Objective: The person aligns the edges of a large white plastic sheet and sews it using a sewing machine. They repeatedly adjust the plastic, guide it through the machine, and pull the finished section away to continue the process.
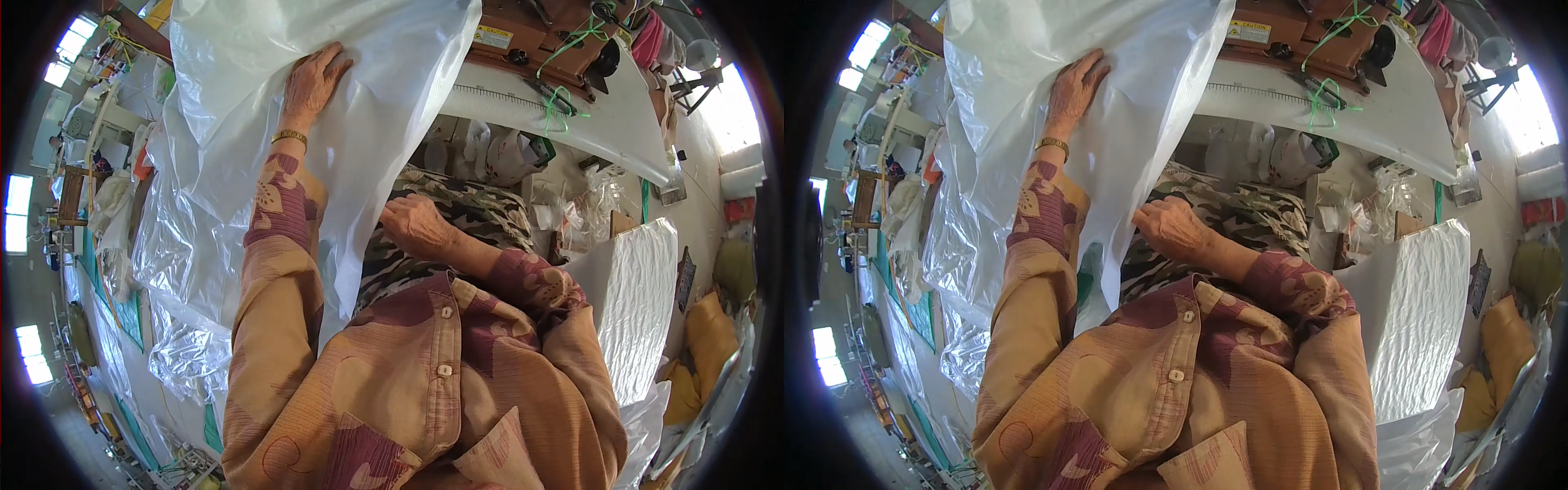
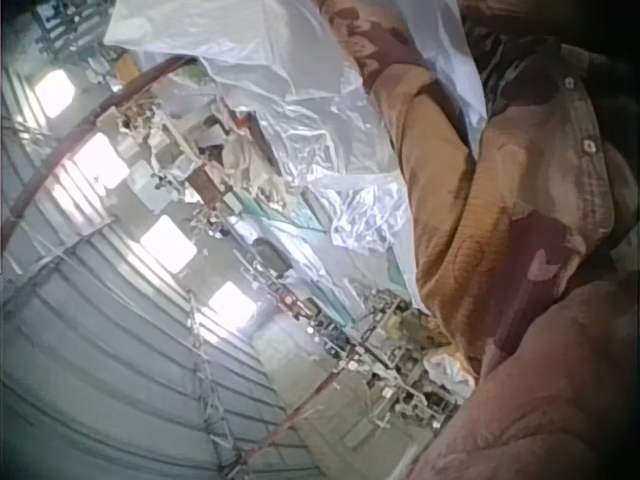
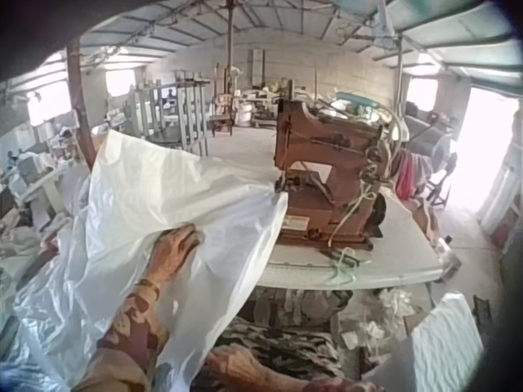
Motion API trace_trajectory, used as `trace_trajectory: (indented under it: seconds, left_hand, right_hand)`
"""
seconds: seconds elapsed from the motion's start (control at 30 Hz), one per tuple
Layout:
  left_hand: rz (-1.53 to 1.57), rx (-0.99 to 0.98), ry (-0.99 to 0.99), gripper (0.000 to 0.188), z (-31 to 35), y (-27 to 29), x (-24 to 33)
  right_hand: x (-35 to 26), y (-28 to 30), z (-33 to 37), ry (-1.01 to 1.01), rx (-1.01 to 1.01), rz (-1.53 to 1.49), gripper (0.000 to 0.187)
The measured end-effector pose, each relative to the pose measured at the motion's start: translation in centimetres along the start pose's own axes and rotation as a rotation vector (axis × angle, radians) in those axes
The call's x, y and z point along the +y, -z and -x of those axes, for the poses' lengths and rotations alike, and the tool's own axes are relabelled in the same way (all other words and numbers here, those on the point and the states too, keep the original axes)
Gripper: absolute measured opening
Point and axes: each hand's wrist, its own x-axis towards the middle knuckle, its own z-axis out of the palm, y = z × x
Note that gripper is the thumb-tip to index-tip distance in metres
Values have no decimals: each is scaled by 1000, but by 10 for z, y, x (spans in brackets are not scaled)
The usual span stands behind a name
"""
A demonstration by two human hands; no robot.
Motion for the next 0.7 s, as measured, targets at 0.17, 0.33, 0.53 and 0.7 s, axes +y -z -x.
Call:
trace_trajectory:
  seconds: [0.17, 0.33, 0.53, 0.7]
  left_hand:
    - [20, 10, -10, 42, -1, 0, 3]
    - [28, 20, -51, 39, 7, 2, -9]
    - [144, -73, 30, 40, 6, 16, 1]
    - [158, -104, 46, 45, 6, 11, -7]
  right_hand:
    - [7, -4, 5, 30, -88, 188, 21]
    - [-2, 50, 10, 4, 28, -149, 16]
    - [-47, 176, 89, 83, 339, -98, 26]
    - [6, 119, 178, -651, -105, 100, 13]
